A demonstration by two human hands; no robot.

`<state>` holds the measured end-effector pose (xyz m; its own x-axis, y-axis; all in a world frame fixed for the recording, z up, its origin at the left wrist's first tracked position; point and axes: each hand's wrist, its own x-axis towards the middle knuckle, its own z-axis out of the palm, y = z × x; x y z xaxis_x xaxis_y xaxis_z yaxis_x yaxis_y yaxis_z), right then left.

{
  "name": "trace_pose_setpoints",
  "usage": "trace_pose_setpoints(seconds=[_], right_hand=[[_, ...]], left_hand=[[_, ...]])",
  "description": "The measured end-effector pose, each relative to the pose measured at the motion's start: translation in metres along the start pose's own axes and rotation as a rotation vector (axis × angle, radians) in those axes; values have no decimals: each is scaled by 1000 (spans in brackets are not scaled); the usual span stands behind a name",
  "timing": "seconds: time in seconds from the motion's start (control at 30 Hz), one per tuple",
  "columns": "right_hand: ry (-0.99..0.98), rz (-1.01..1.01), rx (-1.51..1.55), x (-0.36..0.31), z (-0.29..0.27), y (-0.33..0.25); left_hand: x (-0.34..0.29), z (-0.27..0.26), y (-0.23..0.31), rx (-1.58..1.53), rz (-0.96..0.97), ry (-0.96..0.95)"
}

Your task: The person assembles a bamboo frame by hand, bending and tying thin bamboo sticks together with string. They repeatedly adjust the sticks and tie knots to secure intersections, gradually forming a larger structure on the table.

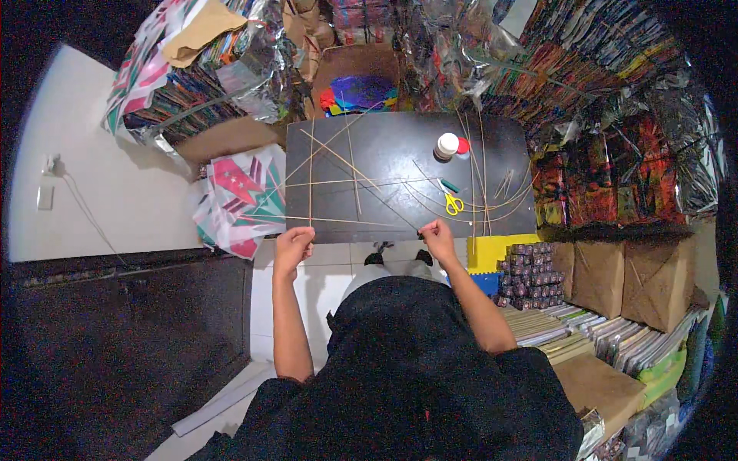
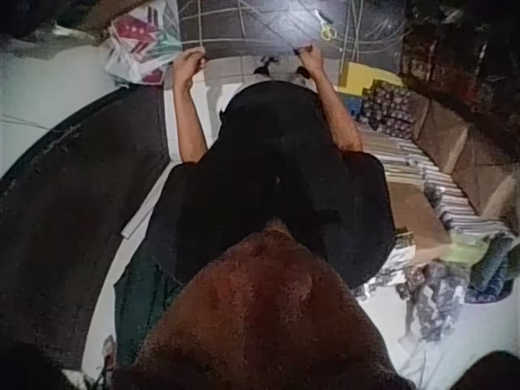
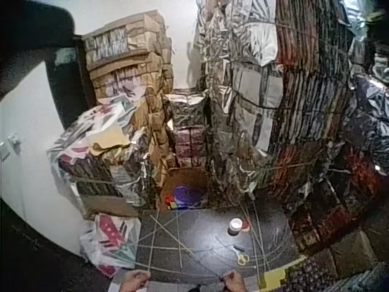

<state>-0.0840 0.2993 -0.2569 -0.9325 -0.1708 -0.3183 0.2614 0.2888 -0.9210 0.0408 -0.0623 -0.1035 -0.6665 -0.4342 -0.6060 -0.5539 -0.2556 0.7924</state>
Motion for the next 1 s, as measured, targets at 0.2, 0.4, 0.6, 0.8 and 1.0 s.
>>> trace_pose_setpoints(seconds=[0.2,0.4,0.6,0.8,1.0], right_hand=[[-30,30,7,-3,-2,-2],[-48,38,13,-6,-6,-9],[-99,121,-34,-10,-13,-23],[-81,-78,-71,-12,-17,-6],[-39,-178,-195,-20,-29,-7]], left_hand=[[-21,-40,-9,-75,33,8],[-47,-69,1,-71,25,81],[-64,-86,3,-94,0,116],[-78,-102,5,-16,-27,153],[-101,-139,1,135,-105,184]])
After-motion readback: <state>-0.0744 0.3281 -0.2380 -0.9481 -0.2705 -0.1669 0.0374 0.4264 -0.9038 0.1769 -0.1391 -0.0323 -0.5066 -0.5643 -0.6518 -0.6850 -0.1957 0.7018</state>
